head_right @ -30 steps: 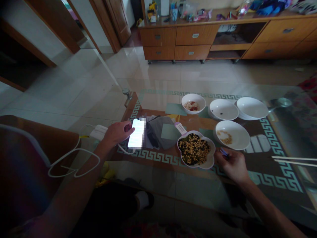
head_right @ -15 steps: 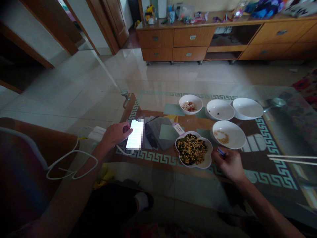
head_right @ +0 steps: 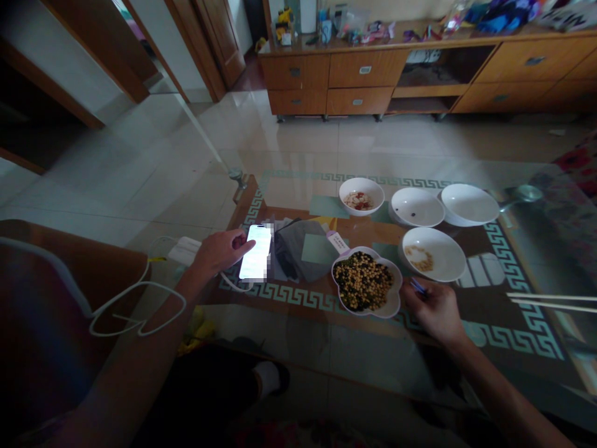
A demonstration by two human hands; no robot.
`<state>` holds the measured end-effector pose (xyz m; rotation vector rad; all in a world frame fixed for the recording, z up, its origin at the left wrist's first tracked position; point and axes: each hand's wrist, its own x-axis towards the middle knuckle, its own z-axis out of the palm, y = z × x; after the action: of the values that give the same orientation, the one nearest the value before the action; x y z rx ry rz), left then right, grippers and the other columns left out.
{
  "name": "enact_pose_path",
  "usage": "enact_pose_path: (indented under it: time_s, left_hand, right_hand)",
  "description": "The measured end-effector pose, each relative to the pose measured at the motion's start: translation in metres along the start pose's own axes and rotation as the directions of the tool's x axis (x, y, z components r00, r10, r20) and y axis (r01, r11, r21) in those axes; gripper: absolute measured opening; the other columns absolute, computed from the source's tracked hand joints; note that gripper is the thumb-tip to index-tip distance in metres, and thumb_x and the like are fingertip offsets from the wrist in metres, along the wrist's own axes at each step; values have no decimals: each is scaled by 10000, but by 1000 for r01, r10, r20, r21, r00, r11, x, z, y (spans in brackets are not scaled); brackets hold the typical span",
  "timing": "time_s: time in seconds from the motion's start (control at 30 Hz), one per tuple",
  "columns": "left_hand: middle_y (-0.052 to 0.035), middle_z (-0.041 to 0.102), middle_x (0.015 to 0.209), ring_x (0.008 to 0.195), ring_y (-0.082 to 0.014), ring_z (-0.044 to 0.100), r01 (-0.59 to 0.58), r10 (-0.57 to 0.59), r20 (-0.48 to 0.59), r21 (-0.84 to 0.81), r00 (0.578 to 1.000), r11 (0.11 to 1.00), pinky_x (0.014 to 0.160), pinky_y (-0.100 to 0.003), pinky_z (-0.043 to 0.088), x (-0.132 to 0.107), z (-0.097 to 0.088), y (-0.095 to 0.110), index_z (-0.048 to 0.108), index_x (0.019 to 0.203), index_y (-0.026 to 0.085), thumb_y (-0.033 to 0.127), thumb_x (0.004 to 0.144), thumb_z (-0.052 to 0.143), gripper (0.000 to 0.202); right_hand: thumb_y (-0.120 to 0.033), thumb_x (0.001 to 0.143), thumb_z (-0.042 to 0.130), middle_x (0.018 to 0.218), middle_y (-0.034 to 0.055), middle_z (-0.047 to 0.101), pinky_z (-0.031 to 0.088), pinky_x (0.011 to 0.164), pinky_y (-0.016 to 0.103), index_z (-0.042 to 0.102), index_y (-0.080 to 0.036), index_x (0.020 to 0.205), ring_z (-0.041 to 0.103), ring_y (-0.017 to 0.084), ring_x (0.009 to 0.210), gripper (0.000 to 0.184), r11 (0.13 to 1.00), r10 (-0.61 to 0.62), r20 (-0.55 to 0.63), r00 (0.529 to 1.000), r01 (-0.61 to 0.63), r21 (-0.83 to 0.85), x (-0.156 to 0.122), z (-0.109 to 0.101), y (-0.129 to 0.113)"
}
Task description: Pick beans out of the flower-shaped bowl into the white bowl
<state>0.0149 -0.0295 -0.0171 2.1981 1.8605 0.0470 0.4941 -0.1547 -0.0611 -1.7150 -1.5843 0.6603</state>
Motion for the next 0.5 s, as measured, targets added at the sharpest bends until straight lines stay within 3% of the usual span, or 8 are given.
enact_pose_path:
  time_s: [0.4,0.5]
  left_hand:
    - [-21,638,792,713,-221,555,19,-19,3,-14,1000,1000,644,-349,279,1,0,0,602,844,217,582,989,695,404]
    - [-9,645,803,715,-213,556,5,-5,-4,-24,1000,1000,648,-349,287,0,1,-1,605,852,219,533,973,727,358]
  right_hand:
    - [-475,819,646,478,-30,413,332,453,239,420,-230,506,392,119,464,457,1000,17,10,1000,-17,-17,0,-1,0]
    - [-479,835,630,481,-31,415,333,459,245,426,-232,507,392,120,464,458,999,8,11,1000,-7,-32,-1,-1,1]
